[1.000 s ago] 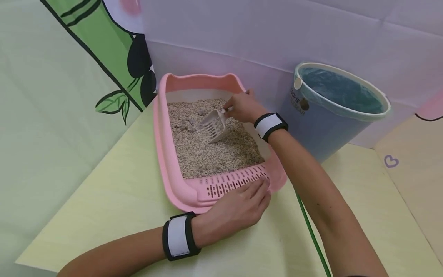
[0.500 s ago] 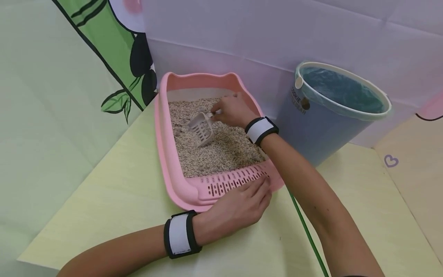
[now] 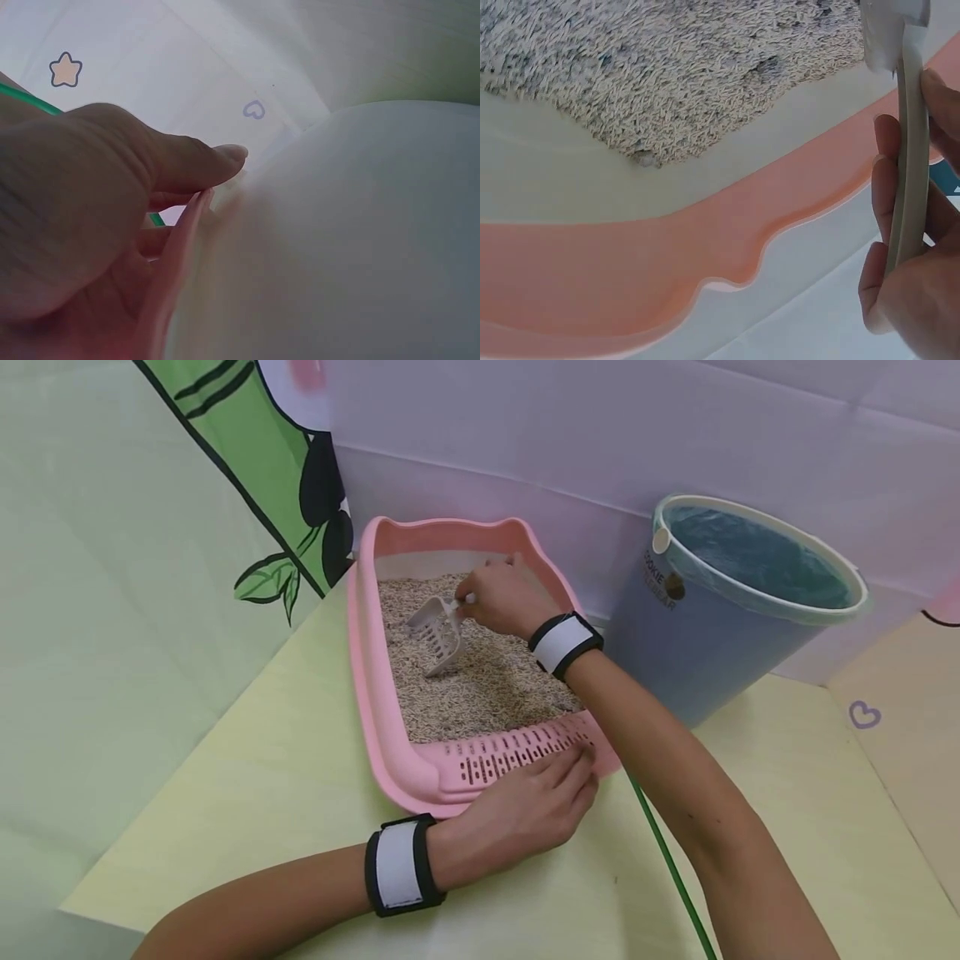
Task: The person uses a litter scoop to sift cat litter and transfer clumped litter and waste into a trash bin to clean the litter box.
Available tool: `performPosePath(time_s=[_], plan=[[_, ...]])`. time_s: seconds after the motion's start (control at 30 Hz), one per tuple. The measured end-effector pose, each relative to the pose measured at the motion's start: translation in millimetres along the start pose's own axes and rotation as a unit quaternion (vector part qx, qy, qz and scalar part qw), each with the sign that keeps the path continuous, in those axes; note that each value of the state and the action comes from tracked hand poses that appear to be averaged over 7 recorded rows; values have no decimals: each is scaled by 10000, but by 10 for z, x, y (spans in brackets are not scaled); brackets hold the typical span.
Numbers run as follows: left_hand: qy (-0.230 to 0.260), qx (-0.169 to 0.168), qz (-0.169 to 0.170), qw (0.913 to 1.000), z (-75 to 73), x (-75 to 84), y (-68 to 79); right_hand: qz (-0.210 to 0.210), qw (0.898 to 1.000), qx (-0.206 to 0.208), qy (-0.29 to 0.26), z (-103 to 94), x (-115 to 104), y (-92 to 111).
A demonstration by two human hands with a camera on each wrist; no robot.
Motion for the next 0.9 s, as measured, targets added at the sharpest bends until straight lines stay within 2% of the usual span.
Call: performPosePath(time_s=[0.17, 0.33, 0.4, 0.5, 0.57, 0.67, 0.73, 0.8, 0.87, 0.9], plan=[[-76, 13, 32, 10000, 26, 17, -41, 49, 9999, 45, -99, 29, 6, 16], [-142, 110, 18, 9998, 41, 28, -62, 108, 9951, 51, -981, 149, 5, 44], [-125, 115, 2, 9999, 44, 32, -64, 184, 9882, 45, -1517, 195, 37, 79], [-93, 68, -10, 9999, 47, 37, -59, 190, 9776, 251, -2081, 190, 106, 162], [-78, 50, -21, 10000, 53, 39, -62, 103, 9668, 372, -2525, 137, 152, 233], [-74, 44, -38, 10000, 71, 44, -82, 182, 9557, 609, -2873, -9, 239, 390], [-70, 3, -31, 10000, 88, 48, -97, 377, 9510, 700, -2987, -109, 331, 533], [-72, -86, -5, 9999, 106, 48, -104, 741, 9495, 841, -2931, -200, 443, 700], [-82, -192, 20, 9998, 121, 46, -104, 1109, 9391, 949, -3111, -259, 557, 868], [-92, -243, 32, 9997, 126, 43, -101, 1307, 9305, 1015, -3269, -277, 614, 948]])
Point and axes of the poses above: each hand's wrist, its own y-axis away from the middle knuckle, its own z-axis out of the palm, x = y × z, the point moved 1 cm from there along -y, towards the middle knuckle, and after that the axes turned 7 degrees about x, right-handed, at the moved point
